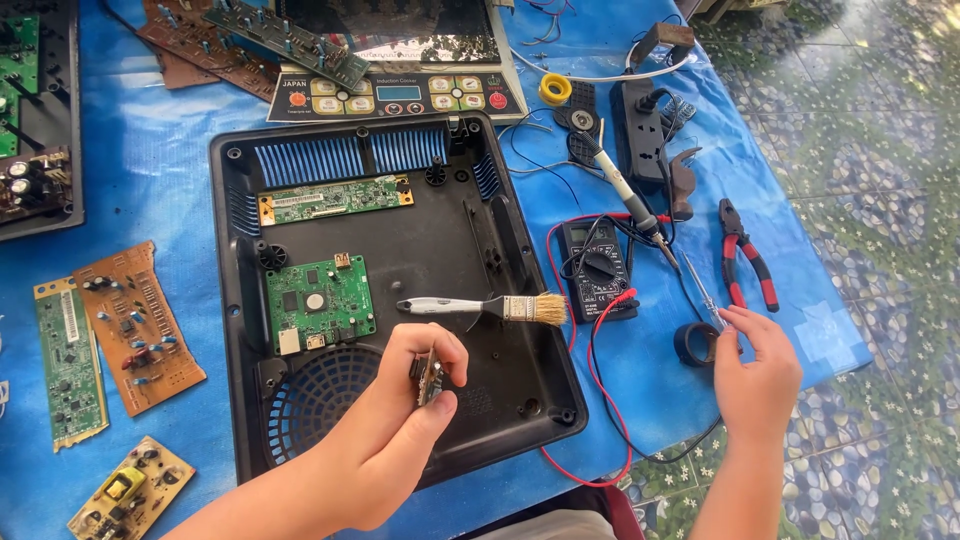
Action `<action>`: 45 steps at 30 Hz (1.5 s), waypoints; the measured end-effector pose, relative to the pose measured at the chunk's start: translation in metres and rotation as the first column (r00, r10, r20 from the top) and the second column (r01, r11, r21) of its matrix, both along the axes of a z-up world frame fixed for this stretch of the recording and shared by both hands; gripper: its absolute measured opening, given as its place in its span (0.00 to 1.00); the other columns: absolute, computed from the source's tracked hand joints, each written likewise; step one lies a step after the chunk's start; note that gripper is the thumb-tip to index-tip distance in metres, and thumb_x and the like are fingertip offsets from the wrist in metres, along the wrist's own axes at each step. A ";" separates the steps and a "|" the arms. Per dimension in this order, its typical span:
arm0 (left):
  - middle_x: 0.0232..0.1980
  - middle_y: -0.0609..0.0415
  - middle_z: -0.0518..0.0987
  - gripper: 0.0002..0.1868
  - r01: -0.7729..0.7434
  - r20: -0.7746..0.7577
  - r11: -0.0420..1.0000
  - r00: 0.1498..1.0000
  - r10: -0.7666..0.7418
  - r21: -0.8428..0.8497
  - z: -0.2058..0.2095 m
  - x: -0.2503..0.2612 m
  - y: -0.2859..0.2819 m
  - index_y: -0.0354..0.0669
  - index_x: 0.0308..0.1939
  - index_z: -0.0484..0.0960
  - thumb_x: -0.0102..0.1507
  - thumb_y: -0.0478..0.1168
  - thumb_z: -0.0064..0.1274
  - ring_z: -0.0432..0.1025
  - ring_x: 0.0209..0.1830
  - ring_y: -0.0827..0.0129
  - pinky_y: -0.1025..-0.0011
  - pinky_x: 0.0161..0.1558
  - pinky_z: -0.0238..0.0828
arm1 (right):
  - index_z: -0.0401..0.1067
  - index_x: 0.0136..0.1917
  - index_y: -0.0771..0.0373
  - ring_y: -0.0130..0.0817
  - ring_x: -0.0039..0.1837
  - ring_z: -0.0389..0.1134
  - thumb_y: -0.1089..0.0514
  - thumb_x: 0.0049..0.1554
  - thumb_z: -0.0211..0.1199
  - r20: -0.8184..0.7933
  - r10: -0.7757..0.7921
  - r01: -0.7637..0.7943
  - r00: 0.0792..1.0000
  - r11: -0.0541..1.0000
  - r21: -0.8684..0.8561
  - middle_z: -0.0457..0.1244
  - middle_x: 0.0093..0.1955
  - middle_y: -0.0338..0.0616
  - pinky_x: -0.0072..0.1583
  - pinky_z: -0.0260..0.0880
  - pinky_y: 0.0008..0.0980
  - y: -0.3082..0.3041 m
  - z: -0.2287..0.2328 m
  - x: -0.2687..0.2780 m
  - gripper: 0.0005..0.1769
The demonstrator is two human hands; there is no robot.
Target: Cleaning dust and debris from various electronic circuit boards using a paintbrush during an appliance repair task.
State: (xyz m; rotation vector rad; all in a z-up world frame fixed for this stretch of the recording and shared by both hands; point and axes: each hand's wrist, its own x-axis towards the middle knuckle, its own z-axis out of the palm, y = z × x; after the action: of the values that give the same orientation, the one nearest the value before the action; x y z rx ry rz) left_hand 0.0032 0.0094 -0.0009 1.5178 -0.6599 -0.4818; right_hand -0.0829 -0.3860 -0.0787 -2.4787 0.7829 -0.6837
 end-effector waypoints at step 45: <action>0.48 0.54 0.69 0.10 0.024 -0.072 0.998 0.997 -0.021 0.052 0.003 -0.001 0.001 0.46 0.52 0.65 0.67 0.37 0.36 0.56 0.22 0.73 0.70 0.35 0.63 | 0.68 0.71 0.55 0.49 0.72 0.61 0.58 0.55 0.67 -0.210 0.164 -0.157 0.964 0.986 0.050 0.63 0.70 0.49 0.71 0.59 0.57 0.044 0.056 0.000 0.31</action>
State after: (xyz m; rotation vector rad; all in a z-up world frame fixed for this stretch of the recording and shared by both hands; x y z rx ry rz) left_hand 0.0021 0.0102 0.0023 1.5373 -0.6137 -0.5719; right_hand -0.0827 -0.3418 -0.0229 -2.5794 0.6519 -0.3475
